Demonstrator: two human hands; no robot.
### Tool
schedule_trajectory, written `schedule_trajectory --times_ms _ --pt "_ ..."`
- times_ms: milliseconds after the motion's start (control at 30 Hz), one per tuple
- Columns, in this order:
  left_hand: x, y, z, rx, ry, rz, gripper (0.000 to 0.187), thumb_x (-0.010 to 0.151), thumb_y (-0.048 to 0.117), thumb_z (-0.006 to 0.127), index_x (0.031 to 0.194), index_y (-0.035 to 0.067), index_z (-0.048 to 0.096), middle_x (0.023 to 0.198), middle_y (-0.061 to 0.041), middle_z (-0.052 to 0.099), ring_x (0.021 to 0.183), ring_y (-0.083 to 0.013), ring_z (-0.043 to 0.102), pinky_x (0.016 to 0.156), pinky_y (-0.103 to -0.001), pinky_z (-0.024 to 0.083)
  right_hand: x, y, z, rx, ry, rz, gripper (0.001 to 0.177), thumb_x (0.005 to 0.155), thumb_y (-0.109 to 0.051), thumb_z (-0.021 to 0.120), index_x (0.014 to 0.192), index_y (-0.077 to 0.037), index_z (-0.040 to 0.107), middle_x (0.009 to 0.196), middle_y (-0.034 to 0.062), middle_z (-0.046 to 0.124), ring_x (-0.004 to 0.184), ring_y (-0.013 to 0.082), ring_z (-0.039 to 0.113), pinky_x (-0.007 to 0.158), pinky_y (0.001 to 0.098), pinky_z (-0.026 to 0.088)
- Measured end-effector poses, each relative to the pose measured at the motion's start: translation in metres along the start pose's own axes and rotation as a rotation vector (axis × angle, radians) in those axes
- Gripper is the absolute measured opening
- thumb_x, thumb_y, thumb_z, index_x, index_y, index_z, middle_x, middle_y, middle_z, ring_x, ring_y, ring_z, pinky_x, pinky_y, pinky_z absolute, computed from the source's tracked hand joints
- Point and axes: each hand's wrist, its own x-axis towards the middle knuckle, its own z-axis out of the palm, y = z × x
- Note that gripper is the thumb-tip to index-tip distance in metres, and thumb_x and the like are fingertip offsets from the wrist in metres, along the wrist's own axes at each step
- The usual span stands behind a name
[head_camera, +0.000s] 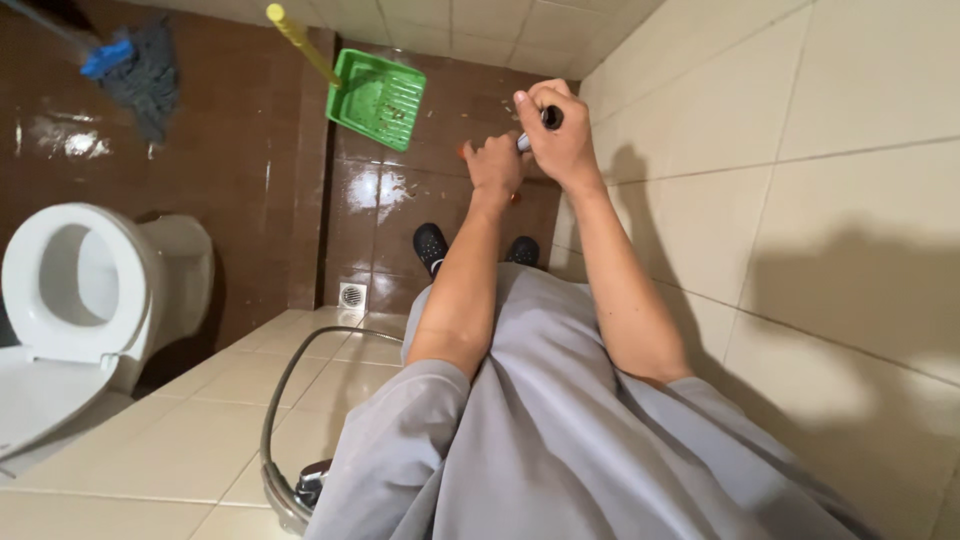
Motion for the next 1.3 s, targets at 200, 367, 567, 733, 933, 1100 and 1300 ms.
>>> schedule_trajectory --times_ms 200,367,567,733,933,1100,1300 --pt "0.003 -0.034 -0.028 -0.062 0.061 -0.04 0.022 0.087 0.034 0.071 0.103 0.02 0.075 0.093 -0.01 0.077 0.098 -0.0314 0.072 0.112 -0.058 0.03 0.017 -0.012 0.043 0.033 -0.09 0.073 0.027 0.102 -0.011 0.071 0.082 0.003 0.058 0.091 0.0091 0.063 0.077 0.016 0.056 0.07 0.0309 0.047" --pt "0.017 -0.067 -0.033 -0.047 0.051 -0.066 0.018 0.091 0.024 0.065 0.105 0.018 0.075 0.095 -0.01 0.077 0.098 -0.0327 0.072 0.113 -0.059 0.03 0.03 -0.02 0.075 0.016 -0.141 -0.055 0.027 0.103 -0.01 0.072 0.082 0.002 0.059 0.092 0.0104 0.065 0.082 0.0207 0.06 0.074 0.033 0.049" --pt "0.031 -0.114 -0.05 0.017 0.064 -0.109 0.02 0.094 0.021 0.06 0.102 0.018 0.078 0.101 -0.009 0.077 0.103 -0.0316 0.072 0.114 -0.057 0.033 0.043 -0.024 0.122 0.041 -0.155 -0.073 0.027 0.102 -0.011 0.073 0.082 0.002 0.06 0.092 0.0109 0.064 0.08 0.0205 0.06 0.074 0.0338 0.05" --pt "0.036 -0.138 -0.066 -0.08 0.213 -0.119 0.025 0.091 0.026 0.06 0.109 0.02 0.077 0.1 -0.011 0.077 0.11 -0.0322 0.067 0.108 -0.06 0.031 0.05 -0.031 0.149 0.069 -0.188 -0.063 0.029 0.103 -0.013 0.072 0.083 0.002 0.059 0.092 0.0103 0.063 0.083 0.0201 0.059 0.076 0.0341 0.05" --pt "0.039 -0.138 -0.072 -0.028 0.136 -0.173 0.025 0.096 0.026 0.058 0.111 0.021 0.076 0.105 -0.009 0.077 0.116 -0.0281 0.066 0.115 -0.059 0.028 0.054 -0.033 0.152 0.08 -0.201 -0.088 0.029 0.104 -0.015 0.072 0.085 0.002 0.059 0.092 0.0097 0.063 0.084 0.0189 0.059 0.078 0.033 0.051" --pt "0.04 -0.131 -0.067 -0.136 0.258 -0.151 0.032 0.082 0.024 0.071 0.113 0.019 0.073 0.089 -0.01 0.077 0.1 -0.0306 0.07 0.11 -0.061 0.028 0.046 -0.031 0.133 0.109 -0.199 -0.023 0.026 0.102 -0.013 0.072 0.083 0.001 0.061 0.094 0.0093 0.063 0.081 0.0164 0.06 0.074 0.0301 0.05" --pt "0.034 -0.102 -0.059 -0.051 0.32 -0.099 0.024 0.079 0.027 0.079 0.099 0.017 0.073 0.084 -0.01 0.076 0.091 -0.0336 0.072 0.101 -0.056 0.04 0.036 -0.028 0.093 0.097 -0.088 -0.055 0.019 0.1 -0.005 0.07 0.084 0.002 0.063 0.093 0.0094 0.065 0.086 0.0168 0.061 0.077 0.0307 0.048"
